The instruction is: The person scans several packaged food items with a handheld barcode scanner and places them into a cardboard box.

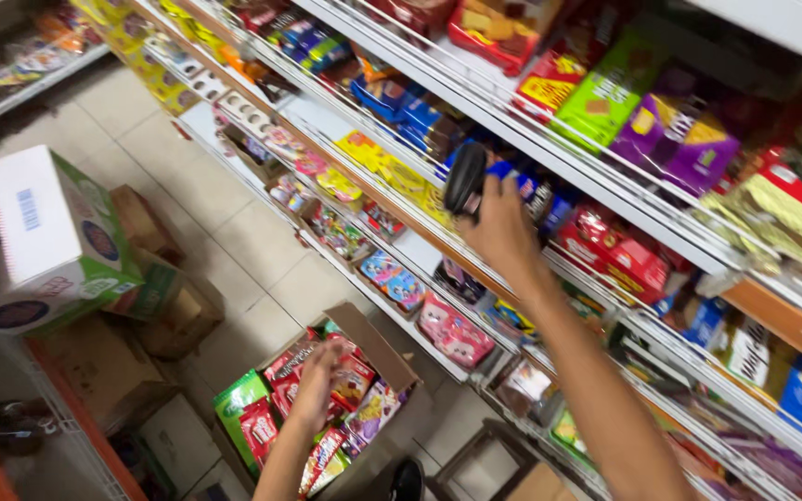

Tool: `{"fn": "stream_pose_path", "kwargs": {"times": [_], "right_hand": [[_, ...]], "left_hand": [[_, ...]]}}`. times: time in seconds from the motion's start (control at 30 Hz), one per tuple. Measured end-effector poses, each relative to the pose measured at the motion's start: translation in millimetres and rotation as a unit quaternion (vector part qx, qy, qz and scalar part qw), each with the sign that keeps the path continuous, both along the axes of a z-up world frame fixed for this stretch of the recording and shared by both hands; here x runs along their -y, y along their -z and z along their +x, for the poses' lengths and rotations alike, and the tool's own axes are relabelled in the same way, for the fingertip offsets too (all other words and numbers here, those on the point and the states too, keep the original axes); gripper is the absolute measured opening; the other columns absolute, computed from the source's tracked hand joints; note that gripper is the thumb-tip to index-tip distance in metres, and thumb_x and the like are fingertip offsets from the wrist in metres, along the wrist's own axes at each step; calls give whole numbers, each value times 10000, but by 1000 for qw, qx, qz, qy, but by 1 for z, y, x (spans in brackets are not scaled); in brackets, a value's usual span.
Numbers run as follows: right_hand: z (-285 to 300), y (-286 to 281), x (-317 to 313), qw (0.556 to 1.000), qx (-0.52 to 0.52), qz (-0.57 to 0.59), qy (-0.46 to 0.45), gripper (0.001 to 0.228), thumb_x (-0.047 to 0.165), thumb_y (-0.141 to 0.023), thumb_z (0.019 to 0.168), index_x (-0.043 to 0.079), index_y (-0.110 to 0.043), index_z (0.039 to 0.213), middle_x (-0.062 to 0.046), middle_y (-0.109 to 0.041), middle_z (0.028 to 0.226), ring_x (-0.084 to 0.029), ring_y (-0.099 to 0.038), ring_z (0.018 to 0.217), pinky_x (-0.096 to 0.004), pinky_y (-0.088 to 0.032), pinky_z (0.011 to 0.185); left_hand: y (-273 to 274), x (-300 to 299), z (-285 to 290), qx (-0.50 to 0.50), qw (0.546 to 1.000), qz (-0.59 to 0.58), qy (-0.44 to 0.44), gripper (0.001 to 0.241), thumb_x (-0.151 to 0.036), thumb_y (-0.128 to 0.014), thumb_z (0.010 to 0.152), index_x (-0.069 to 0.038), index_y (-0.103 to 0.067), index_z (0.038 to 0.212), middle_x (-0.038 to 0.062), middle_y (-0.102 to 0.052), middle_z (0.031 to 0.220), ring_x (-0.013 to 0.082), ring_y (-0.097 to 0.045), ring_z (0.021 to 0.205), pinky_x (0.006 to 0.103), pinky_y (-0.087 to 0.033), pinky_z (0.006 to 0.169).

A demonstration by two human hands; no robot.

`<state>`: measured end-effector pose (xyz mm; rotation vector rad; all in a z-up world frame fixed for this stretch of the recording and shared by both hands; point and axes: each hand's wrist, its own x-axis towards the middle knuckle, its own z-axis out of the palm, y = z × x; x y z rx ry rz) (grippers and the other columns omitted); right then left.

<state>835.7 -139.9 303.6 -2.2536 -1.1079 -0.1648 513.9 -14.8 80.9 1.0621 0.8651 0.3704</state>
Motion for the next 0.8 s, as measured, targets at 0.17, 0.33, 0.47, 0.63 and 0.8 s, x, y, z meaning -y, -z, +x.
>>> {"fn": "stream_pose_path", "kwargs": {"times": [0.17,0.33,0.47,0.63,0.8], "right_hand": [[89,15,-48,987,33,-130,91,592,254,-829,807,-38,-573,1254,-327,-653,1129,-506,-653,1043,-564,-532,917],[139,49,-54,990,78,-106,50,663,372,-881,855,-82,-595,1245,-374,-657,1127,-527,-635,1047,-553,-524,905],[115,36,-40,984,89,-123,90,616,312,-846,880,-32,-602,1329,-351,-647,1178,-537,-618,1052,-588,-493,920],[-3,127,-18,973,206,99,24,293,95,-717,1042,-24,-623,1293,-232,-608,1236,-426,-552,1191,-533,-457,1065],[-149,347,-29,972,-214,-35,-86,417,123,-788,810,36,-646,1192,-146,-662,1098,-242,-667,988,-353,-555,848]], "left_hand": [[82,6,-80,-35,993,-74,-88,368,-293,-532,993,-73,-655,1262,89,-683,1159,198,-640,951,368,-522,848],[164,13,-163,-94,980,-79,-158,339,-287,-512,1019,-62,-674,1215,146,-700,1003,216,-652,844,362,-552,773],[211,19,-211,-81,960,-114,-243,312,-268,-506,1016,-73,-658,1206,69,-694,977,156,-667,815,316,-526,710],[251,2,-248,-88,941,-122,-302,273,-242,-564,1008,-56,-678,1171,60,-697,910,135,-608,714,286,-495,616],[340,-46,-297,-36,945,-31,-324,269,-261,-603,1111,-75,-575,919,-19,-498,718,94,-438,574,279,-351,490]]}}
